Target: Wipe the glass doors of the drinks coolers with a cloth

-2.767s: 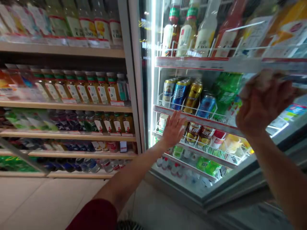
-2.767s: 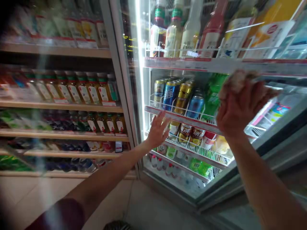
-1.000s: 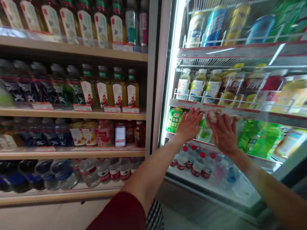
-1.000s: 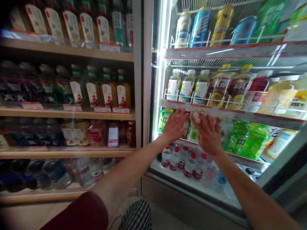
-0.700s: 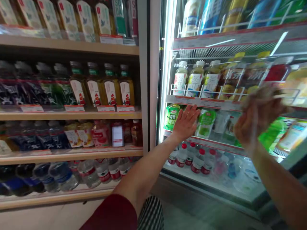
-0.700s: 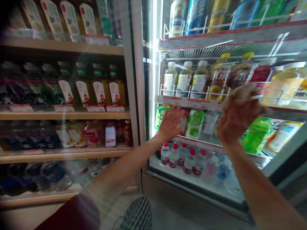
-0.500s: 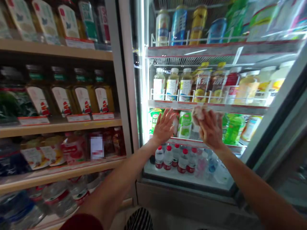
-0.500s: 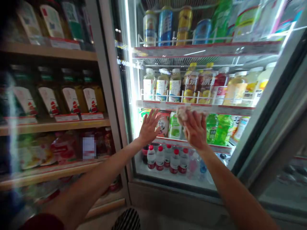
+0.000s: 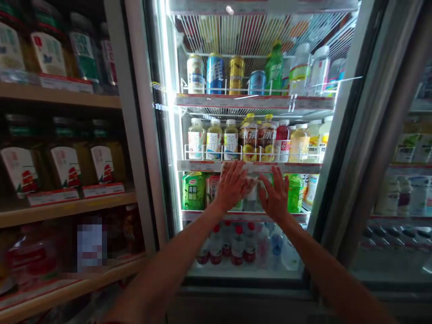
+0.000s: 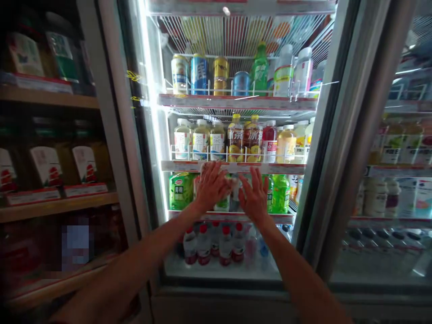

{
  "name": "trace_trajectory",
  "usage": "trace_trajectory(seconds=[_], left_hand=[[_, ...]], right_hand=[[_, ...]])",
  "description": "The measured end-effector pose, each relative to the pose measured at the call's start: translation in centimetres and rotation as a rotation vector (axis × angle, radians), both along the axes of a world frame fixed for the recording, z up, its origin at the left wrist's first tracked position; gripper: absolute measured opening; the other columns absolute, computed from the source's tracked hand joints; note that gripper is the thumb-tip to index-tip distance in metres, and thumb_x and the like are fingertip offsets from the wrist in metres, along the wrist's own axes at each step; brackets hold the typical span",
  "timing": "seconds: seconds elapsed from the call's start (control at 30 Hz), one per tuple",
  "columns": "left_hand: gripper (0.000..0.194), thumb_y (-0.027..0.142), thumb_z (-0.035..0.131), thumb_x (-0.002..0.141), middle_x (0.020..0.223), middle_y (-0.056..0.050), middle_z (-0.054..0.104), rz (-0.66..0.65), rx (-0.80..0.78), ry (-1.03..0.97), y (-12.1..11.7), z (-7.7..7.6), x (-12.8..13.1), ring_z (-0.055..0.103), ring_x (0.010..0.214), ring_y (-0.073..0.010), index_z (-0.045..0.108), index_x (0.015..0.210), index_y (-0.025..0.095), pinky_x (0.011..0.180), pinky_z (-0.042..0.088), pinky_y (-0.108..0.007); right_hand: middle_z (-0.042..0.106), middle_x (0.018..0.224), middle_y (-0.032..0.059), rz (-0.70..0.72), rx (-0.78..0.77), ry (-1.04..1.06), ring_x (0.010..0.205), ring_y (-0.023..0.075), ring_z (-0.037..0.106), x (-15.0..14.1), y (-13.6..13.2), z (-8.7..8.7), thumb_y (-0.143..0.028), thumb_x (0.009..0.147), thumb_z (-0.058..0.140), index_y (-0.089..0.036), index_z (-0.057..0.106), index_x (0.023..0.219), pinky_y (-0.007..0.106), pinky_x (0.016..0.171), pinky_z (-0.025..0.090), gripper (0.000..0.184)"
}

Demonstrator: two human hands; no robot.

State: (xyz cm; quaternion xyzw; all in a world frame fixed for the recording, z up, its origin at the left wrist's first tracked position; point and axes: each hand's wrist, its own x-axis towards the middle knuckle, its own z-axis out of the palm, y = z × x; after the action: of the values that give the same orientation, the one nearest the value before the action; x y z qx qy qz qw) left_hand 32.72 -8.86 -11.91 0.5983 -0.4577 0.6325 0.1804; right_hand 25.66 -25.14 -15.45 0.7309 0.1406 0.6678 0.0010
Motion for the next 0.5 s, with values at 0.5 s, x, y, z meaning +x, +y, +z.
trace_trajectory(seconds=[0.5], left_hand=[[0.023, 0.042, 0.059, 0.078, 0.091, -0.001, 0.061, -0.082, 0.214, -0.03, 1.1, 5.9, 0.4, 0.055, 0.089, -0.0147, 0.058, 0.091, 0.024, 0.084, 0.044, -0.034]], right_hand=[[0.026, 0.147, 0.0091, -0.245, 0.082, 0.052, 0.139, 0.0255, 0.012, 1.4, -1.9, -0.8, -0.024, 0.083, 0.041, -0.02, 0.04, 0.131, 0.052, 0.11, 0.014, 0.048]])
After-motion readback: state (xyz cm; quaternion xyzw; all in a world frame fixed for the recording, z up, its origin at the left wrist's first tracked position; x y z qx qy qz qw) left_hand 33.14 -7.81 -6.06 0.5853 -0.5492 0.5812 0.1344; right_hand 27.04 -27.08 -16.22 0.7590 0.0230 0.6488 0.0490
